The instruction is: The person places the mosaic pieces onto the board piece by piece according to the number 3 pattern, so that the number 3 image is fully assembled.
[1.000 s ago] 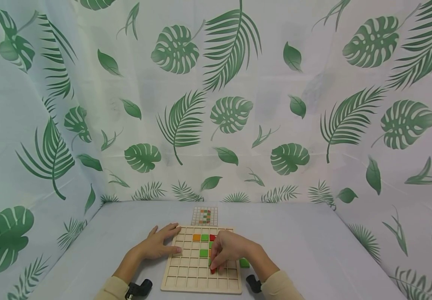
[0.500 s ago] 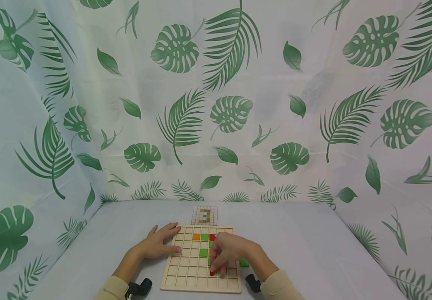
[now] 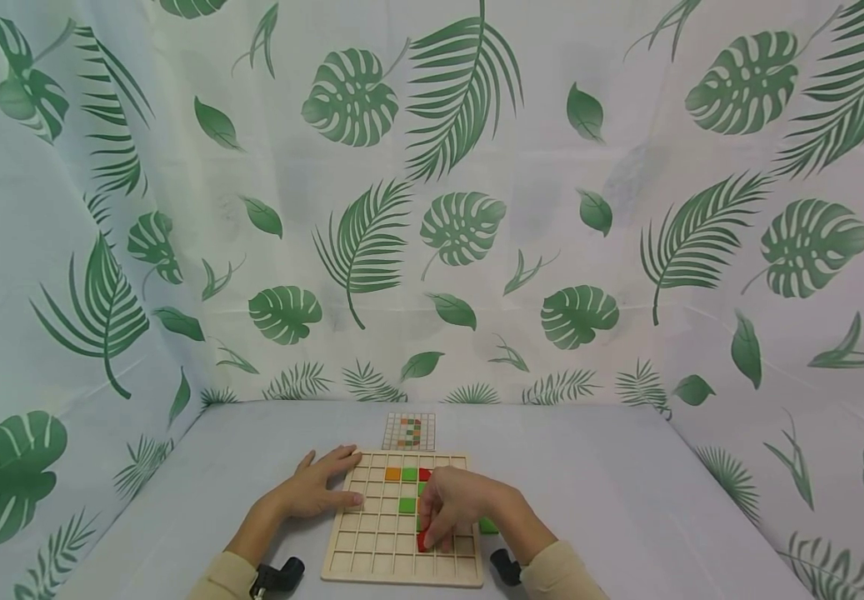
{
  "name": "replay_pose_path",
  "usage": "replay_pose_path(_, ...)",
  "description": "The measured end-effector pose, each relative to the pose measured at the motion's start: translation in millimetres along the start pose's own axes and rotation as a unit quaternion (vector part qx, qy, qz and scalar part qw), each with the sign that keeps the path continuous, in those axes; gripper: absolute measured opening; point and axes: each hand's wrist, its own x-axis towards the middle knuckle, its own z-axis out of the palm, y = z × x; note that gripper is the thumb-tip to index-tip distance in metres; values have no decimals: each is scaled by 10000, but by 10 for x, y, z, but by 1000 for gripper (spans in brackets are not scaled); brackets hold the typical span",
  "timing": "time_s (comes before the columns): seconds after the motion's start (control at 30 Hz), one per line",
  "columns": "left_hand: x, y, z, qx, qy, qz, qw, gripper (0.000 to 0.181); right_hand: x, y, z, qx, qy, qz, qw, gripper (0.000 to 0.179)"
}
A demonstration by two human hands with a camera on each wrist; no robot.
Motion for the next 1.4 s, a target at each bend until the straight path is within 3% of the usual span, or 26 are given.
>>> replay_pose_path(0.4, 8, -18, 9, 28, 23, 33, 10000, 89, 18, 1, 22, -295, 150, -181, 9993, 9)
replay_pose_path(0.93, 15, -37, 19, 10, 9, 24, 10000, 90, 42, 1, 45, -408, 299, 103, 9987, 10)
replay_pose_path(1.03, 16, -42, 24, 42, 1, 7, 10000, 90, 36, -8, 30, -641, 371, 51, 9972, 11)
replay_pose_path(1.3, 18, -46, 33, 70, 28, 6, 10000, 90, -29, 8, -132, -1375, 1125, -116, 9840, 10)
replay_pose_path(1.4, 16, -42, 22, 45, 14, 4, 10000, 90, -95, 31, -227, -1337, 1387, -42, 9813, 14)
